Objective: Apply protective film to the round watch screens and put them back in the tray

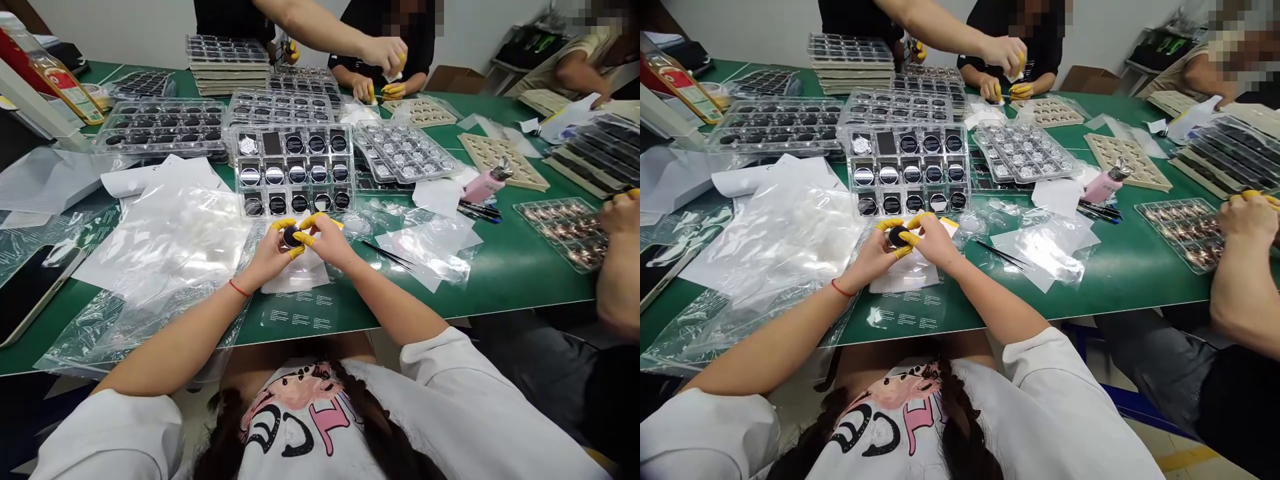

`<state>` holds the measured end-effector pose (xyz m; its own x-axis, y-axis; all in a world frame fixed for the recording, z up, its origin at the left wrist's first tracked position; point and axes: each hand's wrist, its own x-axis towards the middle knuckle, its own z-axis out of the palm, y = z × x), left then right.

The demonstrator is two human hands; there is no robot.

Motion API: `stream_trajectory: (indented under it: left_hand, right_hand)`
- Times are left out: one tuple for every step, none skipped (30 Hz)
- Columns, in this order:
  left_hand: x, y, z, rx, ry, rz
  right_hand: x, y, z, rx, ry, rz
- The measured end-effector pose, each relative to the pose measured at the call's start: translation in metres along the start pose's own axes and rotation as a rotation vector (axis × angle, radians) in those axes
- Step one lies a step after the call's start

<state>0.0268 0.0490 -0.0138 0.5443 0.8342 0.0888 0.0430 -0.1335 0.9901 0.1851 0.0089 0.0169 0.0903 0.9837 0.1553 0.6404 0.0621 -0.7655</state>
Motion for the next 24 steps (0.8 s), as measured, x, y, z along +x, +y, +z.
stream_trajectory:
  left_hand:
    - [-0.001, 0.001, 0.001, 0.006, 0.018, -0.009]
    - [-0.002, 0.002, 0.002, 0.016, 0.035, -0.011]
    - [-0.002, 0.003, 0.002, 0.028, 0.048, -0.009]
    - [-0.002, 0.004, 0.002, 0.037, 0.058, -0.005]
    - [-0.002, 0.005, 0.002, 0.040, 0.065, 0.002]
    - [-0.002, 0.005, 0.002, 0.038, 0.068, 0.006]
    - [-0.001, 0.006, 0.001, 0.032, 0.064, 0.002]
    - [-0.001, 0.007, 0.000, 0.023, 0.053, -0.009]
    - [0.000, 0.008, 0.000, 0.013, 0.031, -0.026]
    - [0.000, 0.008, -0.001, 0.003, 0.005, -0.046]
    - [0.000, 0.009, -0.001, -0.010, -0.023, -0.066]
    - [-0.001, 0.010, -0.002, -0.028, -0.053, -0.083]
    - [-0.001, 0.010, -0.002, -0.052, -0.083, -0.091]
    - [-0.002, 0.011, -0.002, -0.080, -0.113, -0.093]
    - [-0.003, 0.012, -0.002, -0.109, -0.140, -0.090]
    - [-0.004, 0.013, -0.002, -0.133, -0.162, -0.084]
    - [-0.005, 0.014, -0.002, -0.147, -0.180, -0.075]
    - [-0.006, 0.015, -0.002, -0.152, -0.191, -0.068]
    - [-0.006, 0.016, -0.002, -0.148, -0.195, -0.063]
    - [-0.006, 0.016, -0.002, -0.143, -0.193, -0.062]
    - [-0.006, 0.017, -0.002, -0.143, -0.189, -0.066]
    - [-0.005, 0.017, -0.002, -0.147, -0.182, -0.074]
    - [-0.005, 0.017, -0.003, -0.154, -0.170, -0.086]
    - [-0.004, 0.017, -0.003, -0.161, -0.153, -0.095]
  right_hand:
    - [-0.003, -0.003, 0.003, -0.022, 0.025, -0.027]
    - [-0.005, -0.006, 0.005, -0.057, 0.054, -0.079]
    - [-0.008, -0.009, 0.007, -0.097, 0.073, -0.147]
    - [-0.009, -0.012, 0.007, -0.132, 0.076, -0.214]
    - [-0.009, -0.012, 0.005, -0.151, 0.065, -0.265]
    - [-0.007, -0.008, -0.001, -0.154, 0.067, -0.284]
    - [-0.003, -0.002, -0.011, -0.156, 0.086, -0.253]
    - [0.003, 0.009, -0.024, -0.153, 0.120, -0.197]
    - [0.009, 0.022, -0.038, -0.170, 0.202, -0.073]
    - [0.016, 0.036, -0.052, -0.238, 0.237, 0.068]
    - [0.023, 0.049, -0.065, -0.285, 0.245, 0.132]
    - [0.028, 0.060, -0.074, -0.315, 0.243, 0.166]
    - [0.032, 0.067, -0.079, -0.344, 0.239, 0.185]
    - [0.035, 0.070, -0.078, -0.362, 0.229, 0.175]
    - [0.036, 0.069, -0.072, -0.370, 0.217, 0.153]
    - [0.036, 0.065, -0.061, -0.367, 0.192, 0.116]
    - [0.037, 0.058, -0.047, -0.362, 0.145, 0.068]
    - [0.037, 0.051, -0.033, -0.362, 0.080, 0.020]
    - [0.038, 0.044, -0.019, -0.379, -0.009, -0.022]
    - [0.038, 0.039, -0.008, -0.412, -0.090, -0.048]
    - [0.040, 0.035, -0.002, -0.442, -0.154, -0.060]
    - [0.040, 0.034, 0.000, -0.454, -0.182, -0.057]
    - [0.041, 0.033, -0.002, -0.433, -0.164, -0.046]
    - [0.040, 0.032, -0.007, -0.379, -0.114, -0.044]
